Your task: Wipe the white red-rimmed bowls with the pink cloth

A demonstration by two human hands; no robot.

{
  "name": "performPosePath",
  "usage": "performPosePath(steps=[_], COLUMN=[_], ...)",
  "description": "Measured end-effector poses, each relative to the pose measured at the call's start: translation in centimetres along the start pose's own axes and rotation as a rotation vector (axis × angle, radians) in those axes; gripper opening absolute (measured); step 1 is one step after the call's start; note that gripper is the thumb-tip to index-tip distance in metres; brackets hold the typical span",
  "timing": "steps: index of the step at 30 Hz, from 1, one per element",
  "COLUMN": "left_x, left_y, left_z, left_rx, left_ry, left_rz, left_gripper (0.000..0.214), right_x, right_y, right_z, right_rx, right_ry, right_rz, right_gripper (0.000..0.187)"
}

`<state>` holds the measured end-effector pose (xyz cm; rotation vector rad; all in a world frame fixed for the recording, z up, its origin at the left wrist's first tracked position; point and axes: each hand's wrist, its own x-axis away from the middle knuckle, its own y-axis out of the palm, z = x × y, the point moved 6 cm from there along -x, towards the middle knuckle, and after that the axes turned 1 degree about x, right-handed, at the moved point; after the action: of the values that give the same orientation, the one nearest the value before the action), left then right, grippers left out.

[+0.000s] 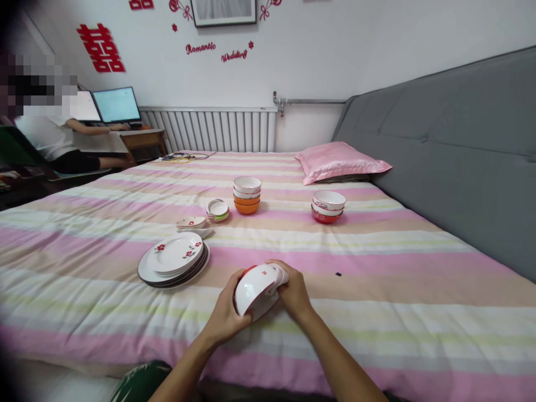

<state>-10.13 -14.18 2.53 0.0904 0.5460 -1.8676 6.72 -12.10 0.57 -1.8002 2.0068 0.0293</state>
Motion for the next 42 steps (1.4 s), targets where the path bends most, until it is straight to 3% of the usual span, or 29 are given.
performPosePath(steps=[4,7,14,18,26,37,42], left_x=[0.0,0.3,0.8,0.7,0.5,0.3,0.2], left_y=[-0.2,-0.2,0.2,0.6,0.4,0.3,0.2], left_z=[0.1,0.1,-0.2,-0.7,-1.5,-1.3,-1.2], left_rx=[-0.001,-0.022,-0.113,-0.102,-0.159,-0.127,-0.098], left_ry=[0.005,0.026,0.075,0.079,-0.002,-0.053,-0.069], left_rz=[-0.005,-0.014,0.014,-0.004,0.015,0.029,0.027], left_gripper=[0.072,0.074,0.079,0.083,0.082,0.076,0.074], right_x=[0.1,0.4,2.6,3.3,2.4,0.8,0.6], right_y=[0.4,-0.2,-1.0,0.2,-0.2,-0.7,-0.3], right_z=[0.6,-0.3,-6.2,-7.3,-6.4,-1.4,0.4], right_rx=[-0.049,0.009,0.489,0.614,0.514,0.114,-0.051], right_ry=[0.015,-0.061,-0.6,-0.741,-0.608,-0.201,-0.103], right_rz=[-0.005,0.083,0.238,0.197,0.213,0.156,0.145], right_gripper=[0.053,0.054,0.037,0.038,0.032,0.045,0.05])
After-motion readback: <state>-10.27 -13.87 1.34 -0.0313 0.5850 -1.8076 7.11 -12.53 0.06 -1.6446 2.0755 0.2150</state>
